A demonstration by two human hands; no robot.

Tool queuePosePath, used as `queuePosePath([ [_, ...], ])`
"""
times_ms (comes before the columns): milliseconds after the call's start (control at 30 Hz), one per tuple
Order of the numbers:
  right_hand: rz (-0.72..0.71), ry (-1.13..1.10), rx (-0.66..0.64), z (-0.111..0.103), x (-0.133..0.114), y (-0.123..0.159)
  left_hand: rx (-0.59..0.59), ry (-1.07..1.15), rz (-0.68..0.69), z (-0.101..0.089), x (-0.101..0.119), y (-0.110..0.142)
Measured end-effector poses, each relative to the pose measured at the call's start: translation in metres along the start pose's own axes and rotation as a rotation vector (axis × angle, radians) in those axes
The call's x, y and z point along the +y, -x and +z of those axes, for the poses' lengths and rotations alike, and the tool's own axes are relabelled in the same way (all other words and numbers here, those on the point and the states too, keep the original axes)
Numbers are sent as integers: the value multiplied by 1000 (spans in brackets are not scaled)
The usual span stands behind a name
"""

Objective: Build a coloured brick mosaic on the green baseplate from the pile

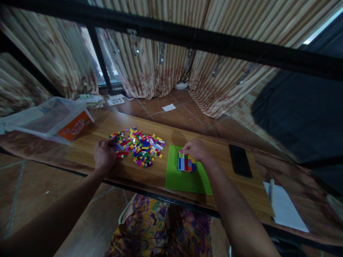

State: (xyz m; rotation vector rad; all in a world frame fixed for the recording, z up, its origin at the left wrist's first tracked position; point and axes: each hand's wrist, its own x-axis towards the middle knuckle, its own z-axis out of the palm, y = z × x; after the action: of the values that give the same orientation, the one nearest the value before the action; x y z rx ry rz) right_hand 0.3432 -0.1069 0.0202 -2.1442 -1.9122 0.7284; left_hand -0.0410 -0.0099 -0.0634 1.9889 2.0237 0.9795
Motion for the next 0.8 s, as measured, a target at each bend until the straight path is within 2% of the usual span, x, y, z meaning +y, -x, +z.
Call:
queuePosePath([
  [233, -7, 33, 30, 2, -3, 0, 0, 13, 0, -2, 2, 0],
  [500, -2, 13, -23, -4, -10, 3, -14, -4, 4, 0, 0, 0],
  [633, -20, 5, 139, 4, -35, 0, -10, -9, 0, 1, 0, 0],
  [700, -61, -50, 227, 16, -55, -8, -7, -9, -5, 1, 1, 0],
  [800, -137, -104, 281, 39, -86, -26, -4, -13, -2, 1, 1, 0],
])
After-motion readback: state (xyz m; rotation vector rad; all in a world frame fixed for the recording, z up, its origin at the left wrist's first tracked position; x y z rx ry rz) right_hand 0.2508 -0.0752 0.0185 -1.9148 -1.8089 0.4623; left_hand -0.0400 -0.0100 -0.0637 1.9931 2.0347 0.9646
